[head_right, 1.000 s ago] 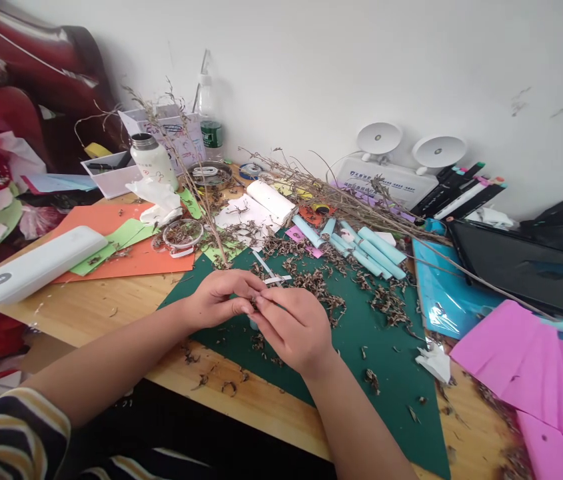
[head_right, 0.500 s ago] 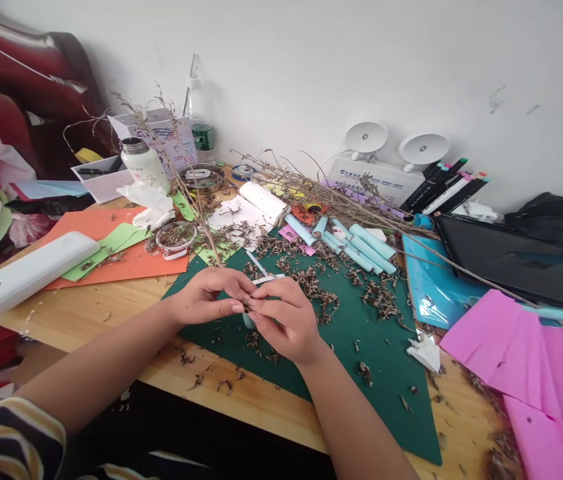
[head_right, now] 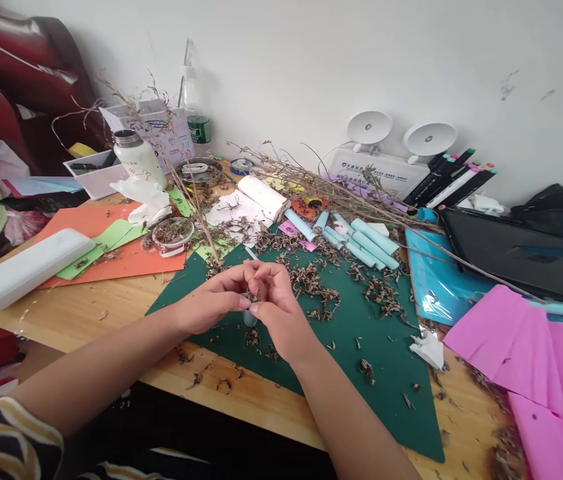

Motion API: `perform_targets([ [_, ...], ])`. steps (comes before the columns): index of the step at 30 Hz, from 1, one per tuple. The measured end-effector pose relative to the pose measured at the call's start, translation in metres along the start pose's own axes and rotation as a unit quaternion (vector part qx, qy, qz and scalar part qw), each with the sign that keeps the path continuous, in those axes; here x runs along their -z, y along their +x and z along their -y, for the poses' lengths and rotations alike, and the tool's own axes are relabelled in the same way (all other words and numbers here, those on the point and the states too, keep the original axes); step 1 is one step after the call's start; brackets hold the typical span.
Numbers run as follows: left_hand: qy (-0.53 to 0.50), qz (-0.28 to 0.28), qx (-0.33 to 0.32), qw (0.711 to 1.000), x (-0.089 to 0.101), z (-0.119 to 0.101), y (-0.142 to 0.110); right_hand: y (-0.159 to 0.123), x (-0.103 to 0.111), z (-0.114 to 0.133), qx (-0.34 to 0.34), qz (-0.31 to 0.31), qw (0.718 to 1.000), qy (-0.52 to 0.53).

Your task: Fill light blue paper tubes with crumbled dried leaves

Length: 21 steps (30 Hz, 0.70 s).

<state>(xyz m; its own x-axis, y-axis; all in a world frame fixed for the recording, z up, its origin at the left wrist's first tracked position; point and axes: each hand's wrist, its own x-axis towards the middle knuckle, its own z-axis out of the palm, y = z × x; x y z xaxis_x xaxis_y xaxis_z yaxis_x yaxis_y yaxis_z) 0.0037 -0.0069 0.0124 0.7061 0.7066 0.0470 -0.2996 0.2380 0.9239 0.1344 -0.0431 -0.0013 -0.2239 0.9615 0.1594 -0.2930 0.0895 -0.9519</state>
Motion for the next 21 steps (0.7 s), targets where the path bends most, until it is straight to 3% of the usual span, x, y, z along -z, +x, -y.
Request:
perform_targets([
  [8,0.05,-0.088,-0.013,0.995,-0.012,0.001,-0.002,0.003,0.001,0.002,0.006,0.054,0.997,0.052],
  [12,0.032,-0.092,0.005,0.995,-0.017,0.0,-0.003,0.005,-0.001,-0.001,-0.043,0.011,0.999,0.024],
  [17,-0.016,-0.052,0.023,0.998,-0.01,-0.001,-0.003,0.005,-0.003,-0.001,-0.096,-0.012,0.995,0.011],
  [21,-0.005,0.075,0.054,0.996,0.008,-0.004,0.0,0.004,-0.002,-0.001,-0.106,-0.006,0.993,0.047],
])
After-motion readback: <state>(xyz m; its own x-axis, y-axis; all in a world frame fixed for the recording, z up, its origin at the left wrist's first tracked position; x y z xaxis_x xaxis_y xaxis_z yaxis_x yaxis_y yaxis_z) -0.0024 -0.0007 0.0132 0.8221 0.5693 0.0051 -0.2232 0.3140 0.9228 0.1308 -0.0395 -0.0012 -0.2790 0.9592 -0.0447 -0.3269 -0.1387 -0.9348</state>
